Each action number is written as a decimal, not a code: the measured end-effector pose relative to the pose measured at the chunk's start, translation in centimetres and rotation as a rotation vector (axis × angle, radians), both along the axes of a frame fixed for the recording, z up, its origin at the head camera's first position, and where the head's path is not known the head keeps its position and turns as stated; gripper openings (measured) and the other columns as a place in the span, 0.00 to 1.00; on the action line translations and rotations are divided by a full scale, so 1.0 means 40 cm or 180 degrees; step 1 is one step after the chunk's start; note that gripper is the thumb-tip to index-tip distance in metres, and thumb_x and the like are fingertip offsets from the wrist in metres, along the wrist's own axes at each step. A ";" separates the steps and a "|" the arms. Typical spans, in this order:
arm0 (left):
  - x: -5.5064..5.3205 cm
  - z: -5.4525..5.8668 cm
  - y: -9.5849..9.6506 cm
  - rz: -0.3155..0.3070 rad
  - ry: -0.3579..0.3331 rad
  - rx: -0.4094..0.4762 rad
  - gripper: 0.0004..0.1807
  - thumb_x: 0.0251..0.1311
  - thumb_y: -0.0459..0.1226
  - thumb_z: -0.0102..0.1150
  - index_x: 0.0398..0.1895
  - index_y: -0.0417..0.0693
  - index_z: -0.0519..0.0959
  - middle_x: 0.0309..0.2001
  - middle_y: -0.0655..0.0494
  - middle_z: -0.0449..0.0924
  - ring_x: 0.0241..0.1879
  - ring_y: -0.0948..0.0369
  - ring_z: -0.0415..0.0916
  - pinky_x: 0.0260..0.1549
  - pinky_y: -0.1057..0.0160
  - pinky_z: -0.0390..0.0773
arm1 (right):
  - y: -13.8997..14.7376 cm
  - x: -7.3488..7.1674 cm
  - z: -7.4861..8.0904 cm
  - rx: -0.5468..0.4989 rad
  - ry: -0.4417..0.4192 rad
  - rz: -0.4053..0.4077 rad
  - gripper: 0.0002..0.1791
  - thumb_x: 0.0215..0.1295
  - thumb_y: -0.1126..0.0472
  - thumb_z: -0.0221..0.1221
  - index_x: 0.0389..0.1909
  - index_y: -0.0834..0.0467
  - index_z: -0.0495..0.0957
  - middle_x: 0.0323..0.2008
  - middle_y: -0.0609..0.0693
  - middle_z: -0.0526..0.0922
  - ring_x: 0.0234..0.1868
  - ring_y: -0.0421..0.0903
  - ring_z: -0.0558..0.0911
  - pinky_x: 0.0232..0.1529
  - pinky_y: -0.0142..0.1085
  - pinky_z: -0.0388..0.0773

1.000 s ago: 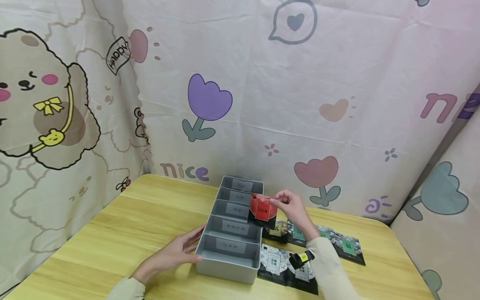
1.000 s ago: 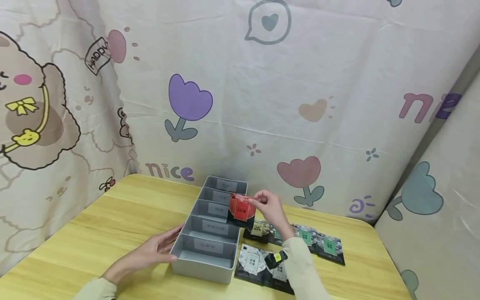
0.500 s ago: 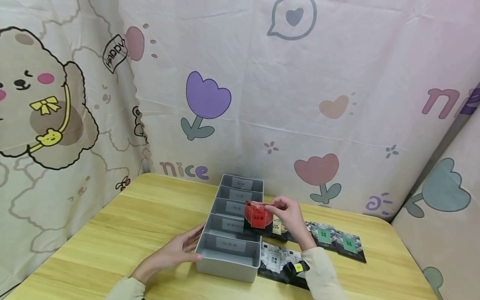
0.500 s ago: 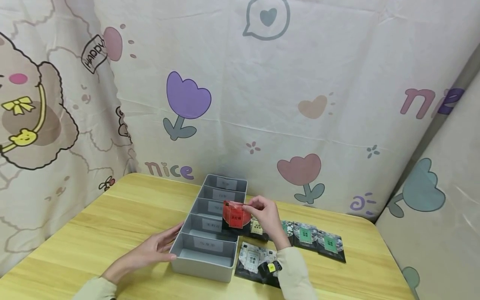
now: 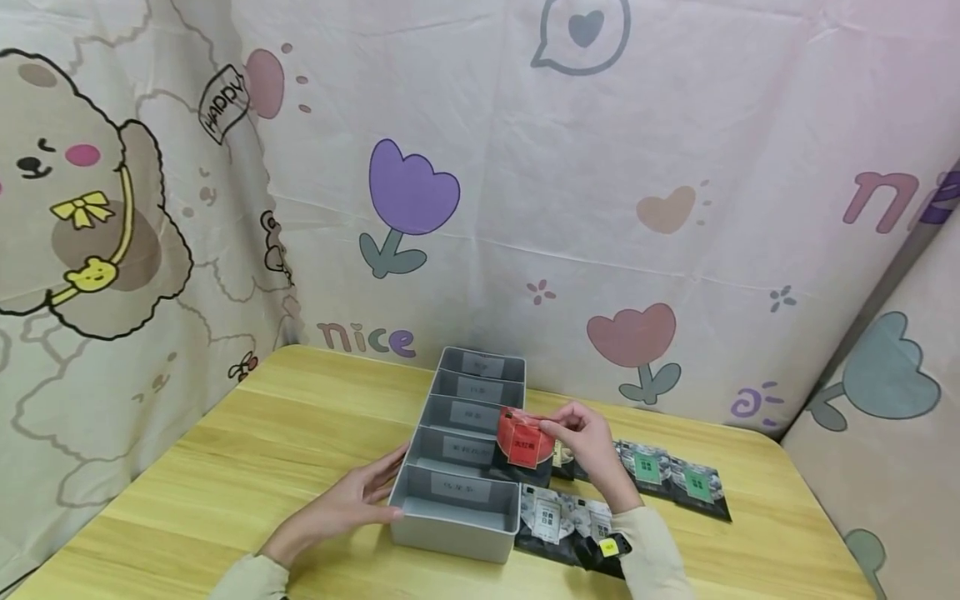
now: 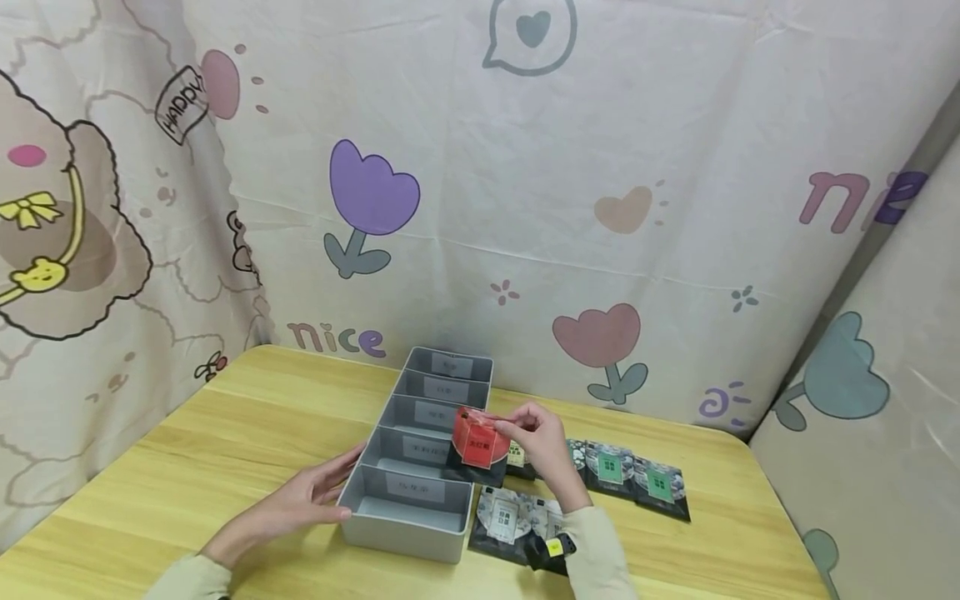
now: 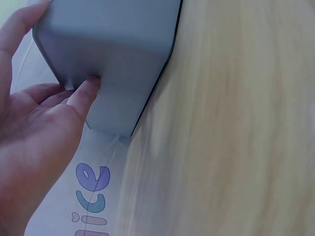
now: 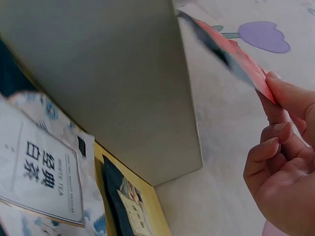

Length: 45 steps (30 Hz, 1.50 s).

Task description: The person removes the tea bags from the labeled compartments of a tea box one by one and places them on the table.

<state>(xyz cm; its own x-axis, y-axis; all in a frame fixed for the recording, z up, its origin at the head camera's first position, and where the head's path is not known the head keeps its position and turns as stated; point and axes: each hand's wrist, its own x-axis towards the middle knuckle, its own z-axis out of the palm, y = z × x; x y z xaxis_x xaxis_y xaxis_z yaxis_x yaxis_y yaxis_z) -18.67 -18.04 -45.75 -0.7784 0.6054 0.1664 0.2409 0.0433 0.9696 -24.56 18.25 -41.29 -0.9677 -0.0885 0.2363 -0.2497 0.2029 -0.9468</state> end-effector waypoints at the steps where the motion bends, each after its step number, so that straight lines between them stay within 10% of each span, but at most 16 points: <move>1: 0.000 0.000 0.000 0.0002 -0.0002 0.0003 0.46 0.62 0.28 0.59 0.74 0.31 0.40 0.73 0.31 0.35 0.69 0.34 0.39 0.61 0.76 0.60 | 0.004 0.002 0.001 -0.0091 -0.0068 0.0014 0.09 0.59 0.65 0.67 0.32 0.65 0.78 0.23 0.50 0.78 0.25 0.45 0.74 0.25 0.34 0.75; 11: -0.002 0.000 -0.003 0.0032 0.0129 -0.0010 0.45 0.62 0.27 0.59 0.73 0.28 0.41 0.72 0.28 0.37 0.68 0.33 0.40 0.60 0.75 0.62 | 0.054 0.027 0.011 -0.0482 -0.0147 0.0074 0.06 0.60 0.69 0.65 0.31 0.65 0.76 0.24 0.48 0.78 0.29 0.43 0.78 0.34 0.36 0.81; 45: -0.005 -0.003 -0.002 -0.0032 0.0114 0.0007 0.45 0.62 0.27 0.58 0.74 0.31 0.40 0.72 0.29 0.36 0.70 0.43 0.45 0.61 0.75 0.61 | 0.350 0.141 -0.050 0.0555 -0.0857 -0.0878 0.12 0.61 0.64 0.65 0.41 0.68 0.80 0.28 0.47 0.83 0.26 0.39 0.75 0.28 0.30 0.75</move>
